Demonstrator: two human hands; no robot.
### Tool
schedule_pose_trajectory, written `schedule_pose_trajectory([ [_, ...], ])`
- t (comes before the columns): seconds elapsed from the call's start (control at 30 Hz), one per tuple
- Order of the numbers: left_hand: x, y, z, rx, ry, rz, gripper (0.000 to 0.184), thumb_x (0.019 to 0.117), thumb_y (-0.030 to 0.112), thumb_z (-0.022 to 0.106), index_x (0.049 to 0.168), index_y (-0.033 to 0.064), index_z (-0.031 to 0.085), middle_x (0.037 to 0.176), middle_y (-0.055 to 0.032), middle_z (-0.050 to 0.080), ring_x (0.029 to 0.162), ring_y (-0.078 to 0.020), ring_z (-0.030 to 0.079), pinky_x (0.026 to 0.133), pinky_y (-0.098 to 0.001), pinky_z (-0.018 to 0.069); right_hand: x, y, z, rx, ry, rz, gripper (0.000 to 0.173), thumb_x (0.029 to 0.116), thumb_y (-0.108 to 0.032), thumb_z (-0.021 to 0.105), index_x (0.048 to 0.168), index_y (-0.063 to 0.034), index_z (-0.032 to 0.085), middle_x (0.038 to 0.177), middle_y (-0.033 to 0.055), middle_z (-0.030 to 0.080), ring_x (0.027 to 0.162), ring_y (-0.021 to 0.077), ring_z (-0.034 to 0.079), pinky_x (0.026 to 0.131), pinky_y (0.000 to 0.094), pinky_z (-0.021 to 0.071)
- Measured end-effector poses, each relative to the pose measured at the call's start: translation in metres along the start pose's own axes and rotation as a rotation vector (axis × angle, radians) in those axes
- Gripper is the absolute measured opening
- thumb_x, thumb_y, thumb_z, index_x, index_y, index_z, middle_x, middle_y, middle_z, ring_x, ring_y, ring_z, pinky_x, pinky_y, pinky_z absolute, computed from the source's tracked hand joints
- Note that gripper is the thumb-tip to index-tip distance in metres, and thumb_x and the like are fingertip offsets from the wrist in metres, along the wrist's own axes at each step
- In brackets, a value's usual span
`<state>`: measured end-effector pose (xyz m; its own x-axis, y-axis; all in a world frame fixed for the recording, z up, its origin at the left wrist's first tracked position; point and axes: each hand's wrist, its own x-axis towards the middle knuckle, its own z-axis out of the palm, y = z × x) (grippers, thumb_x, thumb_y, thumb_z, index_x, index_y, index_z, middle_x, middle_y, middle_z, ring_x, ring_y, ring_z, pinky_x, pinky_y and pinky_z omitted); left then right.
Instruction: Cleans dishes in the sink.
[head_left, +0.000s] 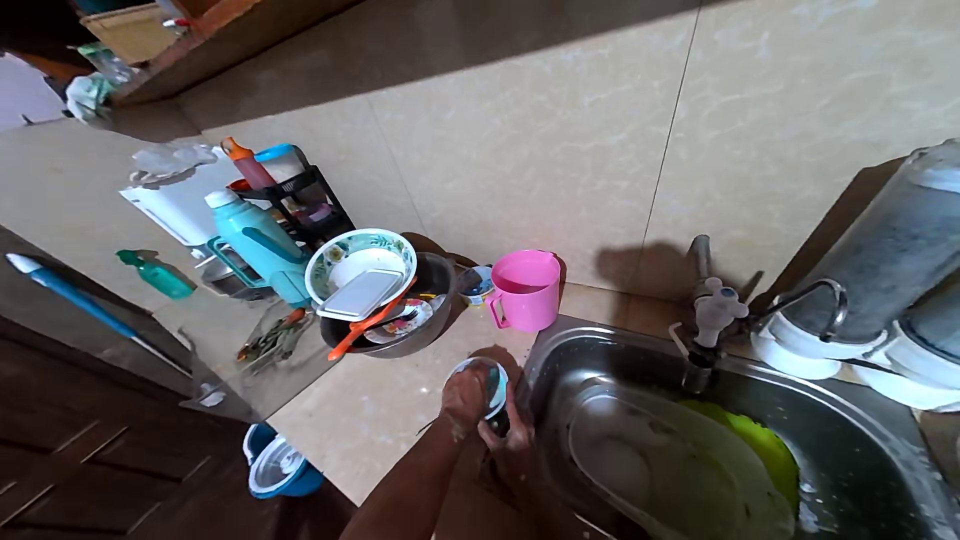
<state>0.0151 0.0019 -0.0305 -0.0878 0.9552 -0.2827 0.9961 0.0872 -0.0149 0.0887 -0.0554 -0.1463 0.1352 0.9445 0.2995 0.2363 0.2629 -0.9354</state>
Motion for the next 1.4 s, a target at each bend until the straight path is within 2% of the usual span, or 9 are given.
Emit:
schedule_pose_trajectory([
  [0.37,0.002,-0.031,-0.006,0.085,-0.142,0.425,0.032,0.1036,0.019,0.055,0.125,-0.0017,0.065,0.121,-0.0284,0.066,0.117,-0.0466,0.063,0.1,-0.0632,0.0481,0.0,0.0,-0.003,-0.063,-0.041,-0.058,0.074,0.0929,-0.028,0.071,0.149,0.0106,0.042,0.147,0.0281,0.052,0.135,0.0408,0.053,0.115,0.0455,0.0403],
  [0.47,0.007,-0.037,-0.013,-0.085,-0.17,0.369,0.037,0.1008,0.014,0.056,0.135,0.0017,0.062,0.125,-0.0275,0.066,0.119,-0.0434,0.063,0.104,-0.0613,0.0462,0.001,0.007,-0.003,0.057,-0.024,-0.059,0.074,0.0922,-0.027,0.07,0.15,0.0089,0.042,0.146,0.0287,0.052,0.136,0.0387,0.052,0.116,0.0447,0.0392],
  [0.5,0.005,-0.036,-0.019,-0.225,-0.173,0.265,0.037,0.1012,0.013,0.056,0.136,0.0009,0.061,0.122,-0.0249,0.067,0.112,-0.0371,0.067,0.101,-0.055,0.0499,0.0,0.008,-0.001,0.09,0.005,-0.061,0.073,0.091,-0.025,0.071,0.15,0.0089,0.043,0.145,0.0288,0.053,0.135,0.0377,0.053,0.116,0.0446,0.0401],
  [0.57,0.006,-0.037,-0.018,-0.647,-0.164,0.045,0.03,0.1047,0.013,0.053,0.131,-0.0004,0.058,0.092,-0.011,0.066,0.069,-0.0155,0.065,0.066,-0.0314,0.0568,-0.004,0.011,0.005,0.069,0.161,-0.132,0.062,0.0858,-0.021,0.075,0.135,0.0116,0.057,0.128,0.0284,0.064,0.119,0.0382,0.064,0.106,0.0481,0.0492],
  [0.67,-0.001,-0.032,-0.006,-1.364,-0.186,-0.153,0.023,0.1065,0.012,0.048,0.126,0.0003,0.053,0.079,-0.0071,0.062,0.057,-0.0131,0.061,0.053,-0.0275,0.0541,-0.012,0.005,0.004,0.01,0.292,-0.209,0.031,0.0836,-0.025,0.071,0.096,0.0034,0.073,0.089,0.0156,0.073,0.083,0.0253,0.071,0.08,0.0412,0.0594],
  [0.73,-0.002,-0.026,0.007,-1.674,-0.149,-0.2,0.016,0.1076,0.012,0.044,0.115,0.0009,0.052,0.075,-0.0069,0.06,0.058,-0.0148,0.062,0.054,-0.0287,0.0551,-0.017,-0.027,-0.012,0.081,0.012,0.021,0.031,0.0951,-0.023,0.067,0.099,0.0066,0.073,0.082,0.0154,0.071,0.075,0.0216,0.069,0.075,0.0404,0.0577],
  [0.87,-0.007,-0.01,0.017,-1.968,-0.142,-0.186,0.014,0.1079,0.012,0.044,0.106,0.0017,0.053,0.075,-0.0071,0.061,0.06,-0.0153,0.063,0.056,-0.0286,0.0564,0.008,-0.078,-0.038,0.167,-0.511,0.516,0.036,0.1114,-0.02,0.041,0.135,0.0054,0.051,0.093,0.0133,0.065,0.076,0.0173,0.063,0.073,0.0335,0.0546],
  [1.07,-0.009,-0.005,0.012,-1.975,-0.07,-0.117,0.015,0.1028,0.004,0.053,0.117,0.0013,0.054,0.079,-0.009,0.064,0.057,-0.0136,0.061,0.05,-0.0263,0.0521,0.026,-0.084,-0.057,0.417,-0.507,0.746,0.027,0.1125,-0.025,0.037,0.105,-0.0072,0.056,0.058,-0.0066,0.033,0.041,0.0036,0.03,0.04,0.019,0.0287],
  [1.4,0.006,-0.003,0.028,-1.63,0.282,-0.127,0.017,0.0997,0.01,0.065,0.106,-0.0054,0.066,0.077,-0.0088,0.067,0.06,-0.0126,0.06,0.06,-0.0299,0.0536,0.02,-0.085,-0.063,0.479,-0.486,0.861,0.032,0.1126,-0.029,0.037,0.102,-0.0077,0.059,0.054,-0.0081,0.031,0.04,0.0033,0.028,0.039,0.0188,0.0281],
])
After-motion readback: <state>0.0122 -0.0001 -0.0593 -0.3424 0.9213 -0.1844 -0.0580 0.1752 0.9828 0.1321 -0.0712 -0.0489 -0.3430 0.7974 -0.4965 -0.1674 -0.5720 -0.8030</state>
